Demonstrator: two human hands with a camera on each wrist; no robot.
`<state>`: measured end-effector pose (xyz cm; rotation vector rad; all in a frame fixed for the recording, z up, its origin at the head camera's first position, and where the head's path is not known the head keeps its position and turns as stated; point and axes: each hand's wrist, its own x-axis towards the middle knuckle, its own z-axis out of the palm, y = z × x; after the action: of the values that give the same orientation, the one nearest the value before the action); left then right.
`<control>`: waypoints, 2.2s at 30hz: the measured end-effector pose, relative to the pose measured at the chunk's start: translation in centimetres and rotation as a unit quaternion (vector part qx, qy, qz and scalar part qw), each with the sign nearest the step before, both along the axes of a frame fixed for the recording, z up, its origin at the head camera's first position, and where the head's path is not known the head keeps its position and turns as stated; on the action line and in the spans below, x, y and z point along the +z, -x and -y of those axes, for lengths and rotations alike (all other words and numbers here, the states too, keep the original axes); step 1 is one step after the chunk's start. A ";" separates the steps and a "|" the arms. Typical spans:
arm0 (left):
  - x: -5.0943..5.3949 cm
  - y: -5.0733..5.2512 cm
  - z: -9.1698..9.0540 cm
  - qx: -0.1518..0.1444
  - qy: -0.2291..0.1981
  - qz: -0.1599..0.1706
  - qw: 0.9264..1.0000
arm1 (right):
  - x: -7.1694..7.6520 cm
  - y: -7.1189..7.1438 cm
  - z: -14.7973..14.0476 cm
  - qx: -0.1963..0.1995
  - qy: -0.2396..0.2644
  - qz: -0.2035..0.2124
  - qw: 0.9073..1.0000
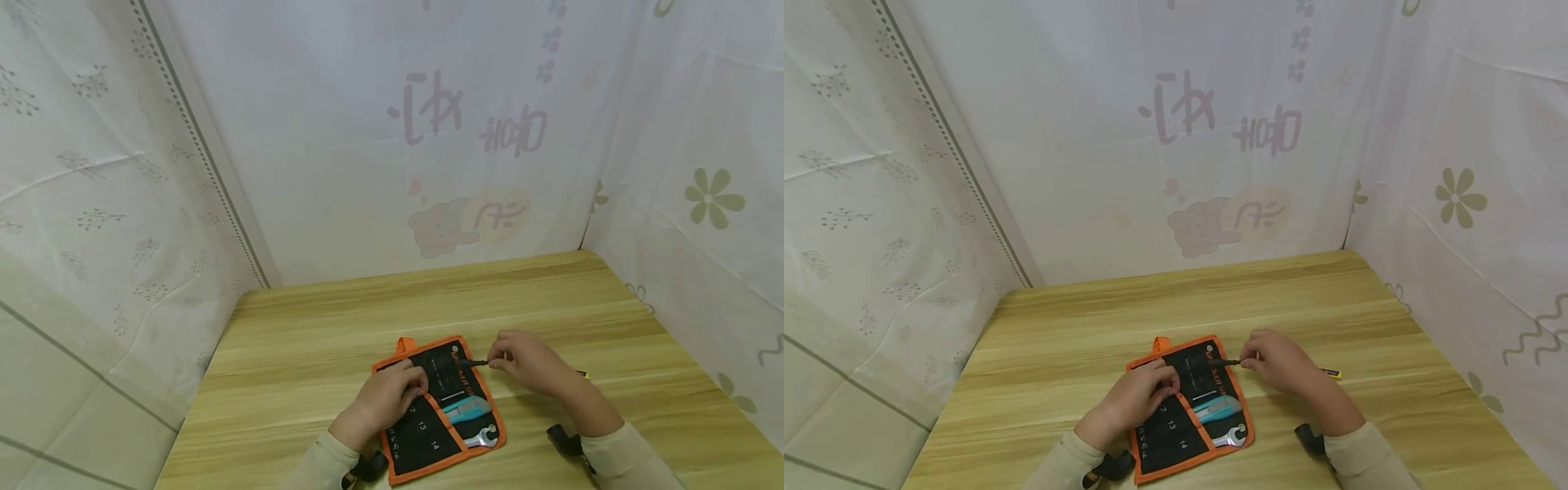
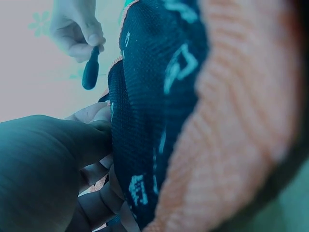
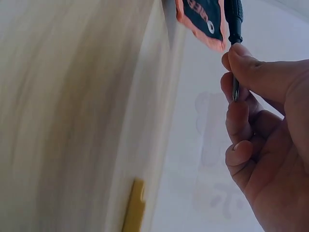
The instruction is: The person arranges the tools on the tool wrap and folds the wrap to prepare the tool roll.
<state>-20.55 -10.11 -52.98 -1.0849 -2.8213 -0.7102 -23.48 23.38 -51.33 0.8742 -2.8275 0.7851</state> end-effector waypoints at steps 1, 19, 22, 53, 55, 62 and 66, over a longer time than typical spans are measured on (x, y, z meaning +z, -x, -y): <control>0.0 0.0 0.0 0.000 0.000 0.002 1.000 | 0.0 0.0 0.3 0.006 0.001 0.000 1.000; -0.2 0.1 -0.1 0.002 -0.009 0.002 1.000 | -0.7 0.6 4.0 0.046 -0.018 0.014 0.999; -0.2 0.1 -0.1 0.001 -0.011 -0.002 1.000 | -1.0 0.7 4.4 0.051 -0.019 0.017 0.998; -0.1 -0.1 -0.3 -0.037 0.025 -0.027 0.999 | -1.1 0.6 6.8 0.134 -0.047 0.080 0.987; -0.1 -0.1 -0.3 -0.040 0.026 -0.027 0.998 | -1.0 0.5 7.0 0.141 -0.047 0.080 0.986; 0.1 -0.2 -0.3 -0.059 0.022 -0.018 0.998 | -0.7 0.0 7.7 0.137 -0.045 0.075 0.987; 0.0 -0.2 -0.3 -0.060 0.021 -0.020 0.998 | -0.7 0.0 7.8 0.133 -0.053 0.072 0.987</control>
<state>-20.34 -9.79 -52.94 -1.2686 -2.7698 -0.6326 -23.46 15.53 -52.07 1.2808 -2.9385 0.7587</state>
